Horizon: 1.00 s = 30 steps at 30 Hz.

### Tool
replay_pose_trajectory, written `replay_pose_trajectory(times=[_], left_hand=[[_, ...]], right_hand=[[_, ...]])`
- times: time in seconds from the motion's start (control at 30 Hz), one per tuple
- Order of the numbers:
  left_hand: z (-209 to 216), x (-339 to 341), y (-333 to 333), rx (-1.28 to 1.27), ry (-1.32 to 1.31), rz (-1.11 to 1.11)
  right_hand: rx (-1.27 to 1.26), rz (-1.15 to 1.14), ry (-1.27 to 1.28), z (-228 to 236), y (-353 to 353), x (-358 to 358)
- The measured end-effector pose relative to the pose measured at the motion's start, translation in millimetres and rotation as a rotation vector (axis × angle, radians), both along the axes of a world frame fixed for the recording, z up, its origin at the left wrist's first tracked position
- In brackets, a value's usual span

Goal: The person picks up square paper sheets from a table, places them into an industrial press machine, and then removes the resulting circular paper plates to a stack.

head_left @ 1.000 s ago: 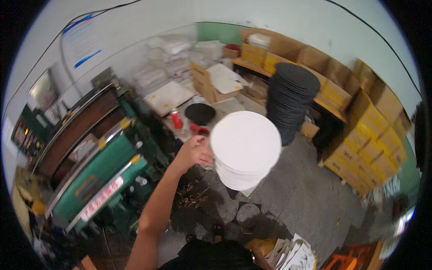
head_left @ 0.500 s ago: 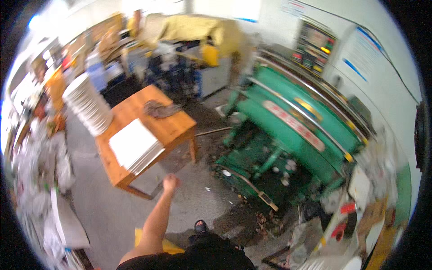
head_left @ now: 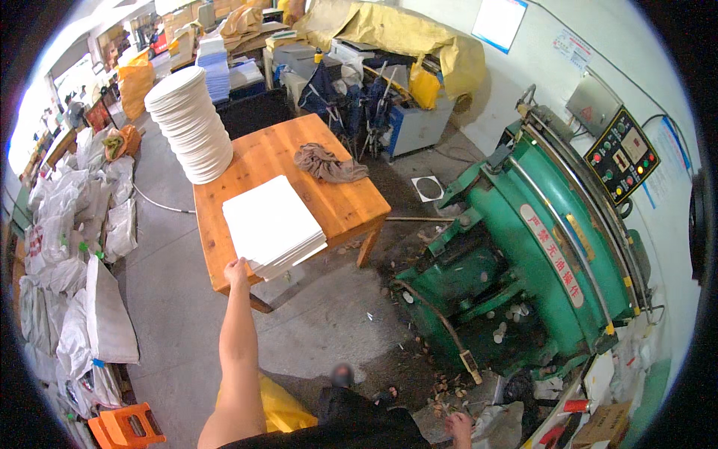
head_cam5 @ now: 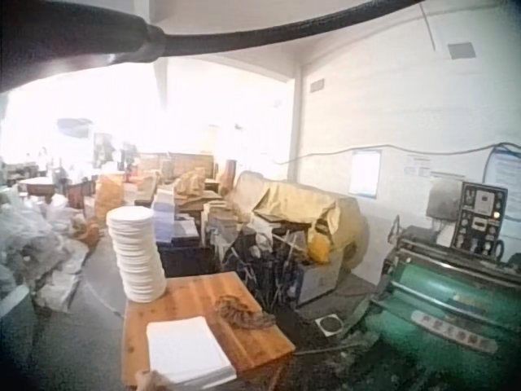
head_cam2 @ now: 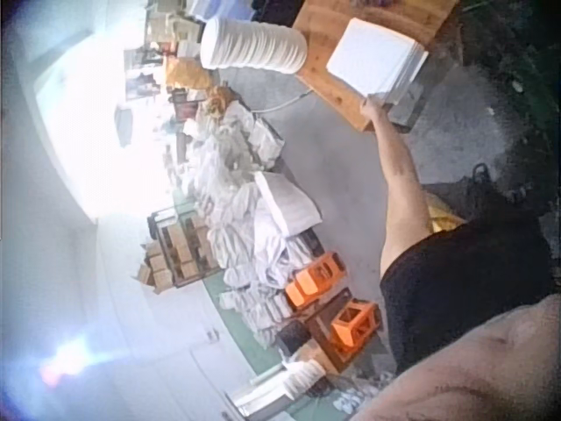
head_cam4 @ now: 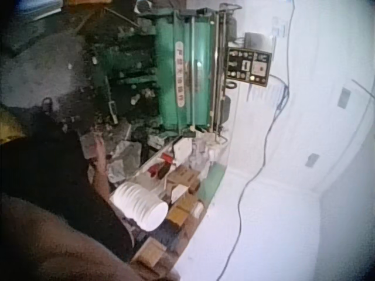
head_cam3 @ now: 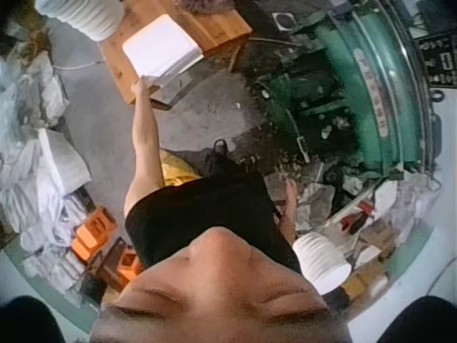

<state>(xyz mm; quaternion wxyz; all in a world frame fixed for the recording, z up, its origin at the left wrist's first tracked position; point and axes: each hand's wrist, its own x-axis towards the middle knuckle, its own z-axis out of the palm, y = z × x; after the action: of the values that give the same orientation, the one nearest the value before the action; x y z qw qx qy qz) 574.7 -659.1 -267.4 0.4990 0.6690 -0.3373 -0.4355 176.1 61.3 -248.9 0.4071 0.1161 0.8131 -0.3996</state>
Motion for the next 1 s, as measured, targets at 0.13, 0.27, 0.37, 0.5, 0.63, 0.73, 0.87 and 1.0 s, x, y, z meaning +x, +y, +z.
replay_pose_trajectory(times=[0.13,0.27,0.37,0.5,0.63,0.73,0.87,1.0], left_hand=[[-1.5,-6.9,93.2,-0.014,0.391,-0.253],[42.2,38.8,165.1,0.161,0.712,-0.225],[112.5,30.0,122.4,-0.087,0.282,-0.364],[256.4,-69.3,140.9,-0.37,-0.316,-0.667],[295.2,-179.0,158.1,-0.298,0.092,-0.98],[302.9,-262.6,199.7,0.01,0.453,-1.086],[244.5,-332.5,261.1,0.199,0.439,-1.178],[221.8,-373.0,334.9,0.422,0.576,-1.274]], right_hand=[[-0.044,0.11,0.044,19.0,-14.0,13.4],[-0.141,0.338,0.159,-48.0,25.5,32.0],[0.062,0.519,0.15,-71.3,21.0,24.5],[0.075,0.698,0.302,53.3,-67.3,-8.3],[-0.134,0.701,0.445,199.3,-120.2,-58.1],[-0.848,0.309,0.448,269.0,-120.0,-125.2],[-1.111,-0.316,0.428,264.1,-101.7,-259.3],[-0.49,-0.48,0.43,135.4,-67.7,-402.8]])
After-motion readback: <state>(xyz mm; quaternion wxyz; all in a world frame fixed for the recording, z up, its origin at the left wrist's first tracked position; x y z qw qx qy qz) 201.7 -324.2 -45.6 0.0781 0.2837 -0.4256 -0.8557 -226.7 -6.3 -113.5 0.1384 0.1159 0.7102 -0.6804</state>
